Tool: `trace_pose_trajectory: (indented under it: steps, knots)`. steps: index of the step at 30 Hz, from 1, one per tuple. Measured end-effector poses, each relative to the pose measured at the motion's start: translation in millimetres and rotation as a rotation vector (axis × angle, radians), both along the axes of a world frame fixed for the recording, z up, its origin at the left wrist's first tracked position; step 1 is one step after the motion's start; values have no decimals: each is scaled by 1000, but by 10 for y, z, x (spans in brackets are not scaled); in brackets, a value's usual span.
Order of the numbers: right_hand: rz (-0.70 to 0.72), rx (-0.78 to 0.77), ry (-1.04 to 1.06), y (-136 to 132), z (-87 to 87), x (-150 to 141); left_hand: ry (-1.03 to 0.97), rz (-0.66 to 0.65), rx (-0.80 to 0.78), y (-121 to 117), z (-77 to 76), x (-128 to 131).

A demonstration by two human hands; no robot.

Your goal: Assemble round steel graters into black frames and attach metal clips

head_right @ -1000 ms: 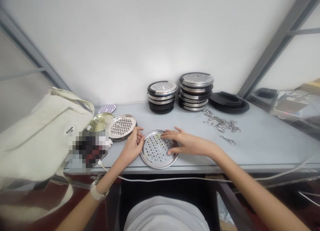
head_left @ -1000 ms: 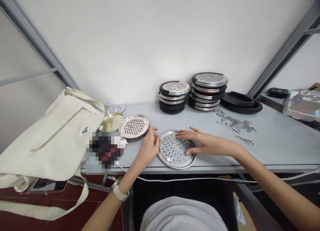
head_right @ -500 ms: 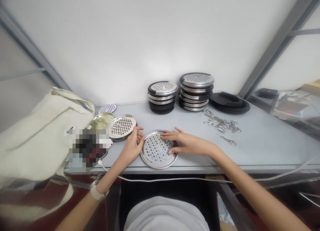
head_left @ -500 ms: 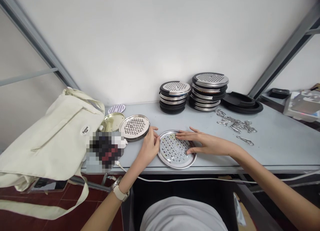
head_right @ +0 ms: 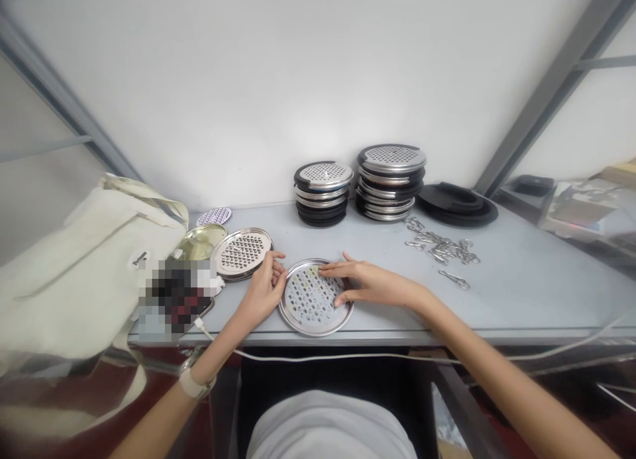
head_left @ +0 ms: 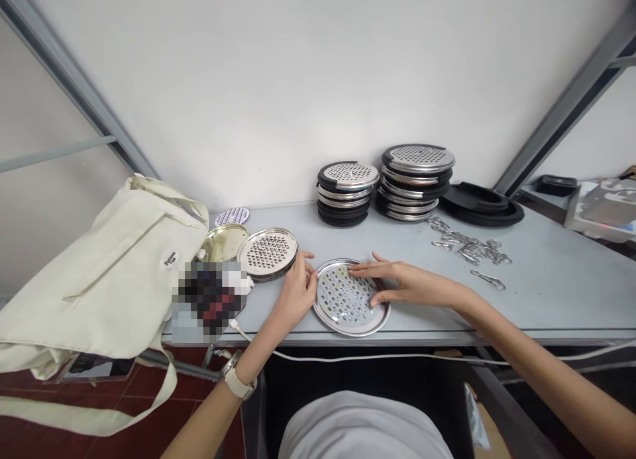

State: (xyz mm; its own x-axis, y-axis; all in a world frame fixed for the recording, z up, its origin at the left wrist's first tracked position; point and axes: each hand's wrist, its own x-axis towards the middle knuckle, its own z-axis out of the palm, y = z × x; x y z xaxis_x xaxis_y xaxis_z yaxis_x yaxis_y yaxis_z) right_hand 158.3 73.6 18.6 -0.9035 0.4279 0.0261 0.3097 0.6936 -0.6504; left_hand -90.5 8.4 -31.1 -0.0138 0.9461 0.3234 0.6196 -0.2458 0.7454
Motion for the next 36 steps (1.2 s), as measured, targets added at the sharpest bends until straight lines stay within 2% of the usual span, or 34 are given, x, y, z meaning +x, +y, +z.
trace_pose_trajectory:
  steps: [10,15,20,27,30,36]
  knots:
    - [-19,-19,41,27,-48,-13,5,11,-11,0,5,12]
    - [-87,-28,69,0,-3,32,-37,35,-9,-18,22,28]
    - [-221,80,114,50,6,28,-54,70,-2,-26,30,44]
    - [-357,327,138,152,-243,-163,-7,98,12,-22,8,42]
    - [-365,337,163,159,-290,-197,-1,94,13,-22,10,37]
    - [-383,287,200,169,-277,-215,-2,81,1,-19,19,34]
